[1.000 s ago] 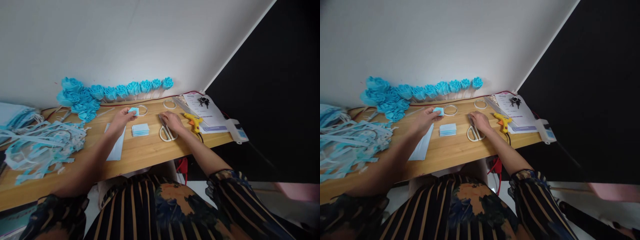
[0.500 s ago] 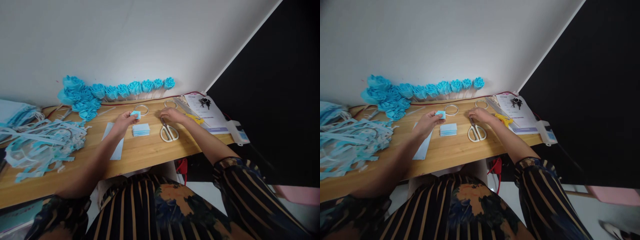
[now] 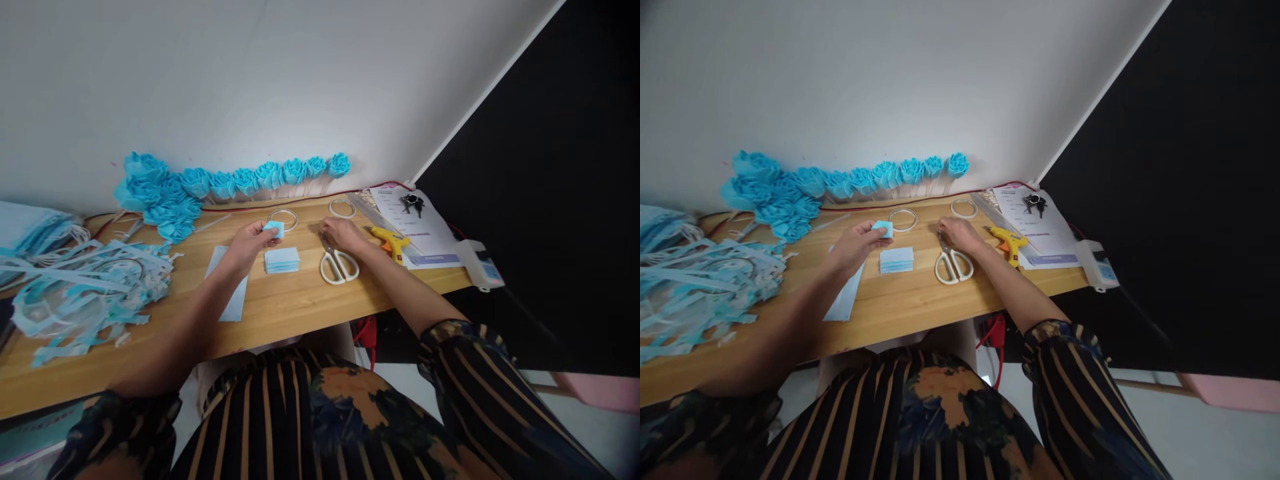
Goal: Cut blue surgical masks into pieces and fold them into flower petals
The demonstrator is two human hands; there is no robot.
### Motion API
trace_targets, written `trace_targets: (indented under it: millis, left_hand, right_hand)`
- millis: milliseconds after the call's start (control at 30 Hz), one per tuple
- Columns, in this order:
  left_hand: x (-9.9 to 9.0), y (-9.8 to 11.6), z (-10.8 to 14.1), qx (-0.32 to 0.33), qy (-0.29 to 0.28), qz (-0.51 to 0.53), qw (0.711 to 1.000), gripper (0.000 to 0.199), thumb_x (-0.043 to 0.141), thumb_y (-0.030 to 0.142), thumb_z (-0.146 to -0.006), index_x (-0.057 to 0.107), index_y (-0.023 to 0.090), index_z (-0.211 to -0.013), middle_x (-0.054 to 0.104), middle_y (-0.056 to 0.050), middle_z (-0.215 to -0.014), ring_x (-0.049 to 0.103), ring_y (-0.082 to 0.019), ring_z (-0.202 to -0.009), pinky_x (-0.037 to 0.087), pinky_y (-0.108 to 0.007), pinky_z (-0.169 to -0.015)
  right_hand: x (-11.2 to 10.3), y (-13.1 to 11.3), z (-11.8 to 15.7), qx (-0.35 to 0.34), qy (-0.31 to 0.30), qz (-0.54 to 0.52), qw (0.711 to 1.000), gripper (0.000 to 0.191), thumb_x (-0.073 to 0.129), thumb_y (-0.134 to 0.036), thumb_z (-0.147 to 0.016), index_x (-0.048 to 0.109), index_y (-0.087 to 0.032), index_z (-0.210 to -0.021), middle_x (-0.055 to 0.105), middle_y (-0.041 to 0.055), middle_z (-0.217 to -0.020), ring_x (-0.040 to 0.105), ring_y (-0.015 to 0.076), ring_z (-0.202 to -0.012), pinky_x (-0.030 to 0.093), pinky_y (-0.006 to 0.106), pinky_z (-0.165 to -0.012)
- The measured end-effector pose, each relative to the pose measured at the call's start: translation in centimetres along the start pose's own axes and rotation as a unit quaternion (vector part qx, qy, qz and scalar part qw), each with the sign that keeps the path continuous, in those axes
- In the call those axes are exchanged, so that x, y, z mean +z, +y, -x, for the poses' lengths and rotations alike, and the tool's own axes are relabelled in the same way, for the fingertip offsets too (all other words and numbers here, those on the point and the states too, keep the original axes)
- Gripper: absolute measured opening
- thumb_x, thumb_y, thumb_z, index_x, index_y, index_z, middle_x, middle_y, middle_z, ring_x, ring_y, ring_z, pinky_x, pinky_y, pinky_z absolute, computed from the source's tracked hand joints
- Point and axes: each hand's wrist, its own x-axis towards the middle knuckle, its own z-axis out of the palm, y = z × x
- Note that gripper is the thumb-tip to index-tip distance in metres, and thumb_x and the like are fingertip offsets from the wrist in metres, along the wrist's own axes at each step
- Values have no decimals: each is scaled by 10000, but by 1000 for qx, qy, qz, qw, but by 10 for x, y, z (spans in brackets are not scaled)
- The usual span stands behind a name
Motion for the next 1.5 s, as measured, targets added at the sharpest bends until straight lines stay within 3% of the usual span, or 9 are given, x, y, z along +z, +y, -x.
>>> trace_targets:
  millis: [133,267,400,567,867,1200,1500]
  left_hand:
    - [5,-1,2,-1,-4,-1,1000,307,790,380,-631,613,170,-766,655,-16,-758,627,-149,-735,497,-318,-800]
    - [8,-5,5,23,7,-6,1000,325,780,422,-635,614,172,-762,639,-9,-744,595,-137,-702,483,-310,-770]
    - [7,-10,7,45,29,-33,998,319,751,449,-659,618,177,-762,633,-12,-735,582,-142,-701,470,-310,-754]
    - [4,-12,10,57,32,-40,997,315,753,452,-664,633,178,-765,637,-13,-718,579,-147,-702,461,-308,-742]
    - [5,-15,9,76,32,-7,997,302,778,422,-658,642,173,-761,651,-5,-731,605,-149,-730,488,-305,-761]
    - [6,-15,8,72,12,22,997,324,807,429,-614,663,168,-741,656,-2,-736,596,-138,-718,504,-305,-772]
    - [4,-13,9,70,-7,15,997,354,808,461,-624,677,169,-777,656,-5,-755,594,-147,-740,511,-318,-790]
  right_hand:
    - [-1,-7,2,21,60,-103,993,215,471,-282,-943,651,-165,-930,725,88,-930,632,180,-867,426,264,-799]
    - [-13,-36,7,55,160,-290,942,237,532,-380,-887,653,-179,-925,716,60,-965,616,175,-849,465,285,-794]
    - [-20,-79,19,68,144,-422,893,289,598,-461,-835,668,-199,-934,704,46,-974,599,167,-847,480,295,-796]
    - [-7,-111,22,62,131,-483,863,259,680,-434,-765,667,-203,-881,697,28,-902,595,152,-808,475,290,-795]
    - [0,-130,15,32,139,-378,915,173,634,-375,-812,681,-211,-840,686,14,-800,605,159,-755,485,290,-753]
    - [4,-130,12,-13,156,-302,940,152,588,-332,-862,690,-220,-882,721,34,-884,646,181,-825,498,313,-827]
    - [-2,-128,13,-25,133,-247,960,119,570,-285,-889,662,-229,-940,725,25,-949,648,187,-874,481,312,-842]
